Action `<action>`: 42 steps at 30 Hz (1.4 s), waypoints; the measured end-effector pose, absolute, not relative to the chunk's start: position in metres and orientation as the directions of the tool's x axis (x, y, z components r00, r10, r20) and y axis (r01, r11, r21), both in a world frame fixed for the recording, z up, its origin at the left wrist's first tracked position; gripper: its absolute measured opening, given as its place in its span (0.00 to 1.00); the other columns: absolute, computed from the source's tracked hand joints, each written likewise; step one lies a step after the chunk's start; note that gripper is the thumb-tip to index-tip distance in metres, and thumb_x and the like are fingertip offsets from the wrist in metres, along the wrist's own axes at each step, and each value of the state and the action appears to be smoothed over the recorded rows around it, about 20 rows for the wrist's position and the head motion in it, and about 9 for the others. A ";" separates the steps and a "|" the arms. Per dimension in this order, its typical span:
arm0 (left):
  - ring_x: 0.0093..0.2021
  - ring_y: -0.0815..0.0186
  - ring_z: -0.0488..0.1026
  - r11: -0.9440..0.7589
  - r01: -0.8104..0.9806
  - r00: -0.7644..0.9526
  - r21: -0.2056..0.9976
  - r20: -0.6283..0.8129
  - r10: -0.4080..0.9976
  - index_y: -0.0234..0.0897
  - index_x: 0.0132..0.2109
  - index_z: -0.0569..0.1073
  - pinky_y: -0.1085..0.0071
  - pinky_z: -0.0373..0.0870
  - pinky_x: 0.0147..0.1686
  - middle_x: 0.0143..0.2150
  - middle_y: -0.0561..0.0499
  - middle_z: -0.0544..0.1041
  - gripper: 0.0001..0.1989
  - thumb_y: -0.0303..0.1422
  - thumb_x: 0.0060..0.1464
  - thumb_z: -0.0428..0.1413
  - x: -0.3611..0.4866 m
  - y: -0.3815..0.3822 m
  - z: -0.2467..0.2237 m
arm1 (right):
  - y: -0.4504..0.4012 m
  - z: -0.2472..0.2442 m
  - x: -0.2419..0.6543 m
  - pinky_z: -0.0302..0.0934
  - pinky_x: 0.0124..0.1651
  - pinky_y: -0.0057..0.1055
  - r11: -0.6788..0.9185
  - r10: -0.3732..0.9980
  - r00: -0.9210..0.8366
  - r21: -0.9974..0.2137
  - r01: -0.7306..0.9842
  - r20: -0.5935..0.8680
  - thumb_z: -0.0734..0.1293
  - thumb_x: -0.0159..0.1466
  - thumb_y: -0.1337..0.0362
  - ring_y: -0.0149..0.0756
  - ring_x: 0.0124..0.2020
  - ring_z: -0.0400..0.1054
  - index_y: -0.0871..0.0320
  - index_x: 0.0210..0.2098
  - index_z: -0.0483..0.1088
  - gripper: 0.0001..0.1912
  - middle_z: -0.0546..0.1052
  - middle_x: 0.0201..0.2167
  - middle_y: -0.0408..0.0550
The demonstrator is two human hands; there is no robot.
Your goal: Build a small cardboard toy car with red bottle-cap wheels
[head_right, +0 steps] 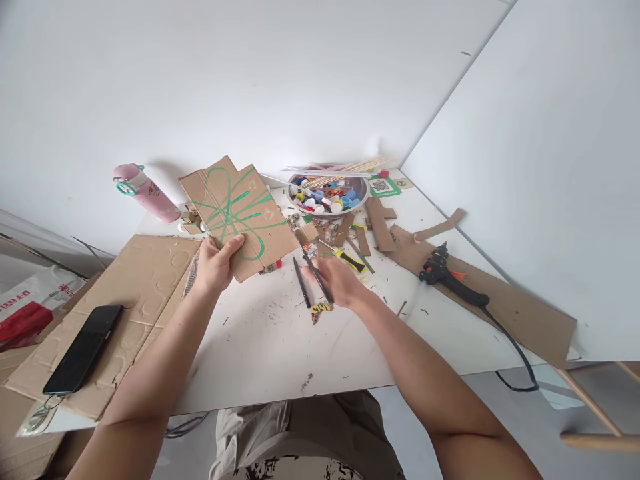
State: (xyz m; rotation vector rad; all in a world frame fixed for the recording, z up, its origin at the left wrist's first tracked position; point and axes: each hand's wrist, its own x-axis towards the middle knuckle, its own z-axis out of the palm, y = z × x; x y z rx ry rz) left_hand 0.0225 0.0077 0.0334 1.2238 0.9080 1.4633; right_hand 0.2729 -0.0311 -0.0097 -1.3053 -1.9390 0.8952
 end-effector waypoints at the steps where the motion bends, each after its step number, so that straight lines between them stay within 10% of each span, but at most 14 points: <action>1: 0.54 0.44 0.87 -0.232 -0.217 -0.004 0.948 0.236 0.972 0.36 0.59 0.81 0.52 0.84 0.58 0.47 0.38 0.89 0.46 0.58 0.37 0.77 0.022 0.007 0.034 | -0.029 -0.014 0.273 0.51 0.25 0.37 0.284 0.940 -0.315 -0.807 0.518 0.128 0.57 0.68 0.27 0.39 0.22 0.56 0.48 0.23 0.49 0.35 0.56 0.18 0.41; 34: 0.56 0.42 0.86 -0.175 -0.234 0.054 0.956 0.193 0.980 0.38 0.59 0.81 0.49 0.84 0.58 0.46 0.38 0.89 0.45 0.56 0.37 0.77 0.030 0.007 0.030 | -0.045 0.013 0.262 0.52 0.22 0.36 0.127 0.967 -0.253 -0.923 0.362 0.034 0.59 0.65 0.23 0.35 0.16 0.56 0.47 0.19 0.51 0.38 0.58 0.11 0.41; 42: 0.55 0.43 0.86 -0.160 -0.251 0.039 0.955 0.175 0.984 0.38 0.58 0.80 0.50 0.84 0.57 0.49 0.38 0.89 0.43 0.55 0.38 0.77 0.030 0.007 0.025 | -0.025 0.014 0.276 0.49 0.21 0.32 -0.089 0.970 -0.227 -0.996 -0.016 -0.083 0.58 0.45 0.10 0.34 0.21 0.60 0.50 0.26 0.58 0.47 0.61 0.21 0.39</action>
